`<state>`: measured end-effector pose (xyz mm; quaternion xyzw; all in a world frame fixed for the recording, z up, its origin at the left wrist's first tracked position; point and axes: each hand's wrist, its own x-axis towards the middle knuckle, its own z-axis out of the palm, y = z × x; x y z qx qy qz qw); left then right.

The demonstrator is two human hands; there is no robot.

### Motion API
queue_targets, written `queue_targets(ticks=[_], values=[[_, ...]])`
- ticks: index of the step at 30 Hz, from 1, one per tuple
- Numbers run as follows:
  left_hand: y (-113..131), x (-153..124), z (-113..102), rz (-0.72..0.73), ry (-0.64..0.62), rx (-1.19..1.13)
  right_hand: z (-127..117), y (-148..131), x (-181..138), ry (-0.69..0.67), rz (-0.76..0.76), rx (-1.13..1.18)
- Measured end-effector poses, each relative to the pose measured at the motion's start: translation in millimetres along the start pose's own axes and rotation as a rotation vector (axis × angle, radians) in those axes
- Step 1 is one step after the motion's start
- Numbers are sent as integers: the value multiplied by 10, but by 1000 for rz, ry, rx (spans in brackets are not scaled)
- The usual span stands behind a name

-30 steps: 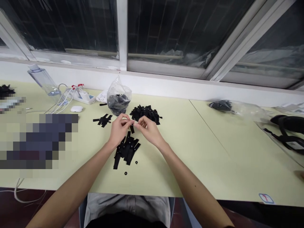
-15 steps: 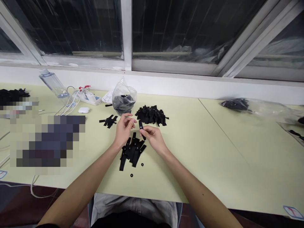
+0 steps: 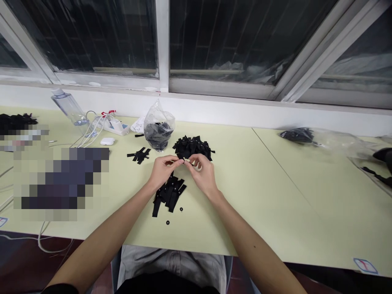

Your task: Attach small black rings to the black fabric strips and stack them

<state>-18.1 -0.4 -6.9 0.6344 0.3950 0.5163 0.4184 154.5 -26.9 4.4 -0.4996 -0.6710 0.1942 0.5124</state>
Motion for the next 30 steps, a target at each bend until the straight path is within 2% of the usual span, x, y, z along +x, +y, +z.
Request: queue_targets(ticks=[2, 4, 7, 22, 30], values=[[-6, -1, 2, -17, 10, -9, -42, -14, 0, 50, -169, -116], [-8, -2, 6, -21, -8, -29, -67, -23, 2, 12, -293, -161], [-9, 1, 10, -10, -50, -56, -65, -12, 5, -60, -373, -191], [-27, 8, 2, -58, -102, -43, -40, 28, -11, -87, -395, -219], [-39, 7, 2, -82, -122, -57, -23, 24, -22, -98, -356, -214]])
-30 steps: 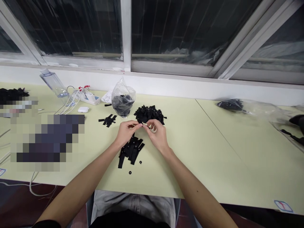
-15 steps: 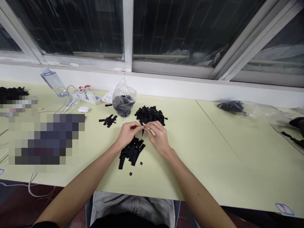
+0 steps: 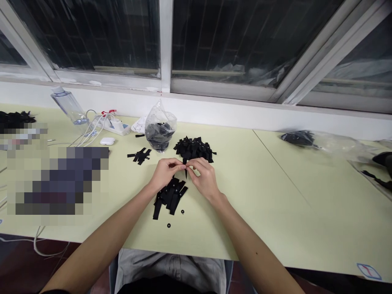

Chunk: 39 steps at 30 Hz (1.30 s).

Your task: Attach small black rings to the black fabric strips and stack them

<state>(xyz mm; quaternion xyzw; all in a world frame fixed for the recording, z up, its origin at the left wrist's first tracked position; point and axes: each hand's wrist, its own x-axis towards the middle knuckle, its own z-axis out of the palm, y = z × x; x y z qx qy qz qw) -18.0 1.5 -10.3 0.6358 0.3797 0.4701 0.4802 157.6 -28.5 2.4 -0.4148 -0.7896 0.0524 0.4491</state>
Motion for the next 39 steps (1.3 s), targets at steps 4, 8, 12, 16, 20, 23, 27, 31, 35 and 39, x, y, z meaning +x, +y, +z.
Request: queue_targets(ticks=[4, 8, 12, 16, 20, 23, 27, 31, 35, 39], values=[[3, -4, 0, 16, -37, -5, -26, -21, 7, 4, 77, 2], [33, -22, 12, 25, -65, 20, -56, -17, 15, -12, 152, 15], [68, -32, 9, 52, -85, 53, -64, 4, 32, -27, 231, 122], [96, -30, -3, 73, -70, 73, -42, 37, 48, -70, 345, 328], [92, -30, -8, 62, -61, 79, -5, 96, 43, -98, 417, 484], [71, -34, -13, 63, -57, 83, 11, 131, 37, -98, 438, 534], [56, -36, -24, 84, -32, 99, 17, 151, 36, -100, 438, 558], [85, -37, -34, 102, -31, 130, 19, 160, 34, -107, 451, 564], [116, -49, -39, 130, -44, 163, 15, 167, 29, -106, 462, 556], [119, -61, -38, 143, -52, 202, -3, 152, 34, -119, 455, 523]])
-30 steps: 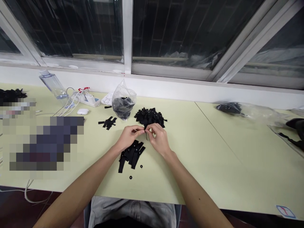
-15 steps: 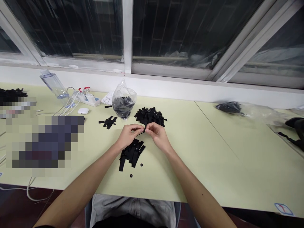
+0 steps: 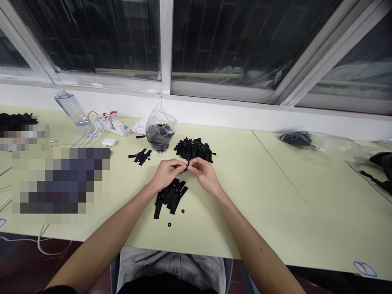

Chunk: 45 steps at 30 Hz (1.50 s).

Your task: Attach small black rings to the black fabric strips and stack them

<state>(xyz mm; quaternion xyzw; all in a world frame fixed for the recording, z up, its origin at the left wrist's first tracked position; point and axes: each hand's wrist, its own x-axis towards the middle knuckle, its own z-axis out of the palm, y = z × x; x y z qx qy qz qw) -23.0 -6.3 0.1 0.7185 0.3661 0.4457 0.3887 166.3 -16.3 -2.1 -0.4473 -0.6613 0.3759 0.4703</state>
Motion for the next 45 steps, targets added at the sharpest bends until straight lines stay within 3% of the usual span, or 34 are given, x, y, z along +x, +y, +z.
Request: queue_targets(ticks=[9, 18, 32, 45], values=[[20, -2, -13, 36, -29, 76, -10, -45, -12, -10, -49, -105], [2, -12, 37, -19, -59, 19, -19, -94, -48, 5, -129, -250], [-85, 26, 105, -111, -68, -200, 14, -42, -61, 7, -427, -491], [-36, 35, 150, -152, 12, -240, 79, -78, -87, 27, -441, -620]])
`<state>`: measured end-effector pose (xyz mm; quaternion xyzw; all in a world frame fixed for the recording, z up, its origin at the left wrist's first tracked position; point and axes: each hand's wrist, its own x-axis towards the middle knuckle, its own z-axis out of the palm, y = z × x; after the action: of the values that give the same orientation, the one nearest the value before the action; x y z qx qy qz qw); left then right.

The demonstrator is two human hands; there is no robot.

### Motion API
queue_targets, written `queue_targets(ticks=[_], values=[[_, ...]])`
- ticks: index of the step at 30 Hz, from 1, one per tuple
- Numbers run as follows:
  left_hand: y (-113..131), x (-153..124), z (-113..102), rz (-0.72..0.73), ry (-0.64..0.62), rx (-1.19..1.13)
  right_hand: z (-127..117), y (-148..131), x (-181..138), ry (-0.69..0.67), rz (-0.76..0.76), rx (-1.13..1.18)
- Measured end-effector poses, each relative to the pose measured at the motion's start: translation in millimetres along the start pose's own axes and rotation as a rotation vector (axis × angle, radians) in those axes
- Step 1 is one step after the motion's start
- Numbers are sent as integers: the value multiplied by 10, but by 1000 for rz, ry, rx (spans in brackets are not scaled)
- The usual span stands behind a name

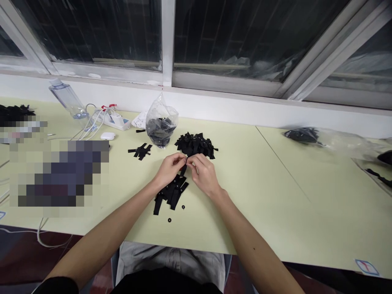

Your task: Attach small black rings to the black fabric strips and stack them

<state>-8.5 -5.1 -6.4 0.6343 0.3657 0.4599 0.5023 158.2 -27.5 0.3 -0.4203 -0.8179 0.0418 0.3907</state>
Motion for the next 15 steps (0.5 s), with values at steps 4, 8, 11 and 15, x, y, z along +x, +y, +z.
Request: queue_targets(ticks=[4, 8, 11, 15], values=[[-15, 14, -5, 25, 2, 21, -18, -32, -1, -4, 53, 68], [-2, 21, -38, 35, 49, 45, -84, -16, 38, 37, 158, 209], [10, -2, -76, 33, 26, 148, -167, 96, 66, 74, 283, 270], [7, -52, -89, 73, -53, 324, -246, 291, 38, -122, 387, 278]])
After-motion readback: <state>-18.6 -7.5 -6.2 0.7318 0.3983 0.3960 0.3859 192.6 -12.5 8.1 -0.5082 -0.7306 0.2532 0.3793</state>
